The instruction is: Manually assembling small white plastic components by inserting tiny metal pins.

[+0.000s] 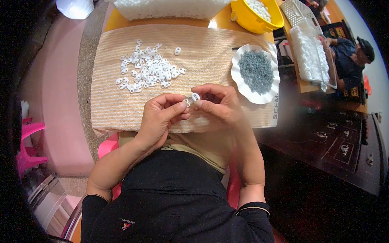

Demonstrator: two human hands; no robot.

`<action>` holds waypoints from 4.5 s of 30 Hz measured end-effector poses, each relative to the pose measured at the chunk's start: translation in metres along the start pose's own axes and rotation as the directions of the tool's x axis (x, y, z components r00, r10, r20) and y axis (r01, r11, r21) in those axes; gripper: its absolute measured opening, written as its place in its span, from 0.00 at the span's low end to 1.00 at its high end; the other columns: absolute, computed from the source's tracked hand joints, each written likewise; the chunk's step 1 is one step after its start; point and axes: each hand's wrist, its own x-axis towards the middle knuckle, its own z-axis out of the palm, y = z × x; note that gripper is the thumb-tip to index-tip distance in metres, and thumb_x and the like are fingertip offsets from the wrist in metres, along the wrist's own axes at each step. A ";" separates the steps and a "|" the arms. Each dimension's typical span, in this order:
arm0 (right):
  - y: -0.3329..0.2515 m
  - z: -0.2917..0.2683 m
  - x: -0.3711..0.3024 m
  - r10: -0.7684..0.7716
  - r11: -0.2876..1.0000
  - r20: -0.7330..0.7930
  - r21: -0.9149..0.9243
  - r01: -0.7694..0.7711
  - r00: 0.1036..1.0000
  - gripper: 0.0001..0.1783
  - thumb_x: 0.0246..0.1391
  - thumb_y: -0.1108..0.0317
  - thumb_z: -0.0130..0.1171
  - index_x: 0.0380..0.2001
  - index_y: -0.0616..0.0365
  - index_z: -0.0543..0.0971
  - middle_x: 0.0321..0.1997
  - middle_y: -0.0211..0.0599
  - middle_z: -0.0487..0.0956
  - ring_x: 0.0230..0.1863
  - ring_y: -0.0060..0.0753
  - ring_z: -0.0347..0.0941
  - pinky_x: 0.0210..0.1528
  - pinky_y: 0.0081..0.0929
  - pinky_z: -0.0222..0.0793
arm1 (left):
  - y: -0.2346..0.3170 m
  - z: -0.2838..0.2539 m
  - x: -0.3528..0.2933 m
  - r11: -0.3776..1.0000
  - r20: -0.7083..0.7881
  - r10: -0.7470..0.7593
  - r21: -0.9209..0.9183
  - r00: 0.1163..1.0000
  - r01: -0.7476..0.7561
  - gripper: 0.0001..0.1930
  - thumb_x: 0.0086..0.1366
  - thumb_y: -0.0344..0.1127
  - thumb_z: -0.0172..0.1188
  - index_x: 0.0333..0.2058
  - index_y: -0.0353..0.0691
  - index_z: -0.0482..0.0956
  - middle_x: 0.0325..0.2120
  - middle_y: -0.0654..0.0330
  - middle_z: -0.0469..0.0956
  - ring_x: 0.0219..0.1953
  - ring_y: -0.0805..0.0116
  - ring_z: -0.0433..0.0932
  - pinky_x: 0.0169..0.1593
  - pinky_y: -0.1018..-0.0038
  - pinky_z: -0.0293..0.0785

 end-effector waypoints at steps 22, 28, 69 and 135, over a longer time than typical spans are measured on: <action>-0.005 0.008 -0.001 0.045 0.999 0.035 0.012 -0.045 0.998 0.16 0.52 0.78 0.60 0.46 0.70 0.76 0.42 0.38 0.79 0.42 0.25 0.77 0.47 0.21 0.73 | 0.000 0.000 0.000 1.000 0.016 -0.008 -0.008 1.000 0.008 0.08 0.62 0.26 0.60 0.40 0.32 0.77 0.32 0.57 0.80 0.31 0.74 0.80 0.37 0.80 0.80; -0.006 0.008 -0.001 0.064 0.998 0.043 0.003 -0.064 0.997 0.16 0.52 0.78 0.61 0.46 0.69 0.76 0.42 0.37 0.80 0.42 0.25 0.77 0.47 0.21 0.73 | 0.000 0.000 0.000 1.000 0.014 -0.029 0.003 0.999 0.029 0.09 0.61 0.26 0.61 0.41 0.32 0.77 0.33 0.58 0.80 0.31 0.75 0.80 0.37 0.80 0.80; -0.007 0.015 -0.007 -0.125 0.985 0.112 0.131 0.110 0.986 0.14 0.51 0.76 0.62 0.43 0.67 0.78 0.39 0.34 0.76 0.40 0.23 0.74 0.43 0.19 0.70 | 0.011 0.004 -0.003 0.995 0.196 -0.070 -0.058 0.978 0.082 0.05 0.61 0.28 0.63 0.32 0.39 0.74 0.30 0.62 0.78 0.31 0.74 0.78 0.39 0.79 0.79; -0.093 -0.077 0.022 -0.348 0.903 -0.531 -0.410 0.125 0.772 0.14 0.56 0.69 0.60 0.44 0.65 0.78 0.28 0.31 0.77 0.24 0.20 0.73 0.26 0.19 0.72 | 0.003 0.003 -0.010 0.994 0.190 -0.093 0.077 0.977 0.080 0.07 0.64 0.35 0.61 0.35 0.38 0.76 0.35 0.62 0.79 0.33 0.76 0.78 0.40 0.78 0.80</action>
